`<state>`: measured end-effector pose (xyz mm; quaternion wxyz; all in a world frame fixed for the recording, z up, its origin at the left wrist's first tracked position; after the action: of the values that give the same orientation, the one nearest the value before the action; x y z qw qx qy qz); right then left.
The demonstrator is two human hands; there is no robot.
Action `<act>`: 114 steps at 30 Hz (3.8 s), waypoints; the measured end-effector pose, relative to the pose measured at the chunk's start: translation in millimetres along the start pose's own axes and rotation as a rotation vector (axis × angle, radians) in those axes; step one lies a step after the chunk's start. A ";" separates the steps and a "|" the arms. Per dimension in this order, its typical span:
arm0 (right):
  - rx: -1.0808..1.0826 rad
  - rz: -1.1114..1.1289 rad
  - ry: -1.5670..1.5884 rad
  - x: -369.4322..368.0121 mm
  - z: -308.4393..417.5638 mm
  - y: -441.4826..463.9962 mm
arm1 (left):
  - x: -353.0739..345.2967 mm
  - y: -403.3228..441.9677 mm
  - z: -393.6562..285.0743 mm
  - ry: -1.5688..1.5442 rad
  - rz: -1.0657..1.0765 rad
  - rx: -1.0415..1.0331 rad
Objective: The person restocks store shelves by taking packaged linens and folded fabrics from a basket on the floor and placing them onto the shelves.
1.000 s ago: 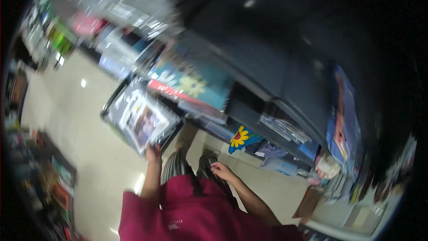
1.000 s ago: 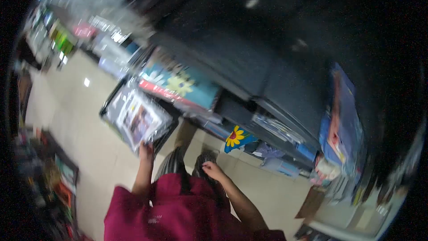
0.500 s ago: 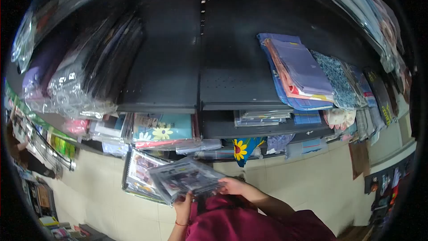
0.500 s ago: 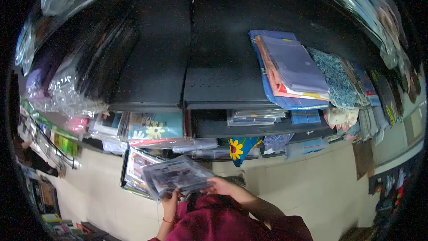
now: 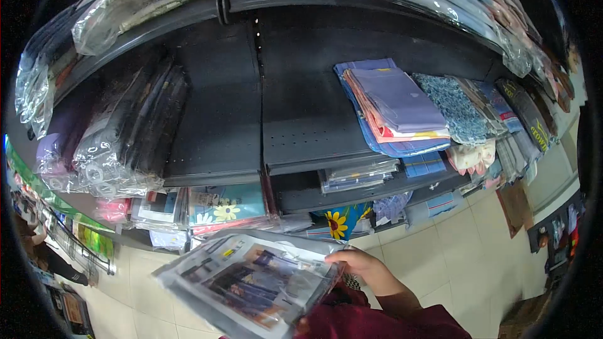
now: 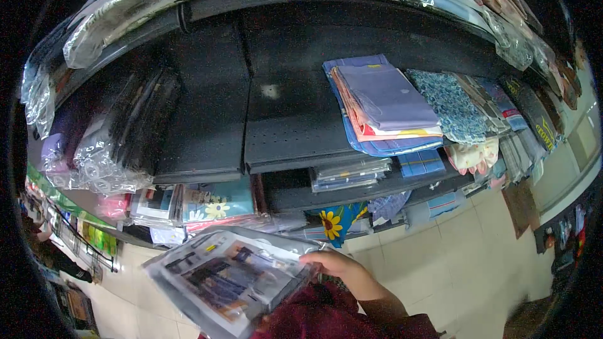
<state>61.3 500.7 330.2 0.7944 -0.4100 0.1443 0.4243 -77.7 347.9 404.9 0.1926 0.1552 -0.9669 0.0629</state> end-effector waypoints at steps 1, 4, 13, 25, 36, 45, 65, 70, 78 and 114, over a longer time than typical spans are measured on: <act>0.051 -0.048 -0.011 -1.5 5.4 4.5 | 0.3 1.5 -1.7 -0.008 0.010 -0.016; 0.136 -0.093 -0.147 -25.3 34.1 -11.1 | 1.9 2.0 -2.2 -0.050 0.009 -0.042; 0.767 -0.154 -0.012 -47.3 118.3 -49.2 | 28.7 50.3 -27.3 -0.261 -0.101 -0.174; 0.369 -0.044 0.005 -19.3 77.6 -1.8 | 23.4 112.7 -6.7 -0.653 -0.143 -0.021; 0.581 0.308 0.244 -89.2 137.3 33.9 | 45.8 153.5 -22.2 -0.830 -0.124 -0.105; 0.037 0.203 -0.001 -28.3 -53.6 45.7 | 27.0 111.9 3.2 -0.178 -0.359 -0.220; 0.351 -0.150 0.020 133.8 12.7 -57.8 | 47.3 226.4 -109.1 0.906 -0.742 -0.501; 0.554 -0.305 0.065 193.8 71.1 -117.7 | 21.9 180.4 -123.5 0.933 -1.127 -0.314; 1.119 -0.554 0.509 338.7 193.2 -248.8 | -155.1 180.4 -169.8 0.509 -0.528 -0.583; 0.957 -1.003 0.248 367.3 88.4 -342.8 | -416.9 207.2 -173.1 -1.059 0.712 0.212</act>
<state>542.3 669.2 354.6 0.9650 -0.0778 0.1980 -0.1532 282.1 689.9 387.5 -0.3594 -0.1467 -0.9120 0.1329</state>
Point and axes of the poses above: each hand's wrist, its own y-axis towards the middle knuckle, its own x-axis out of the back of the hand, z = x × y, the point moved 9 cm from there along y, towards the middle knuckle, and after that the axes turned 1 degree about -x, right-handed, at the moved point
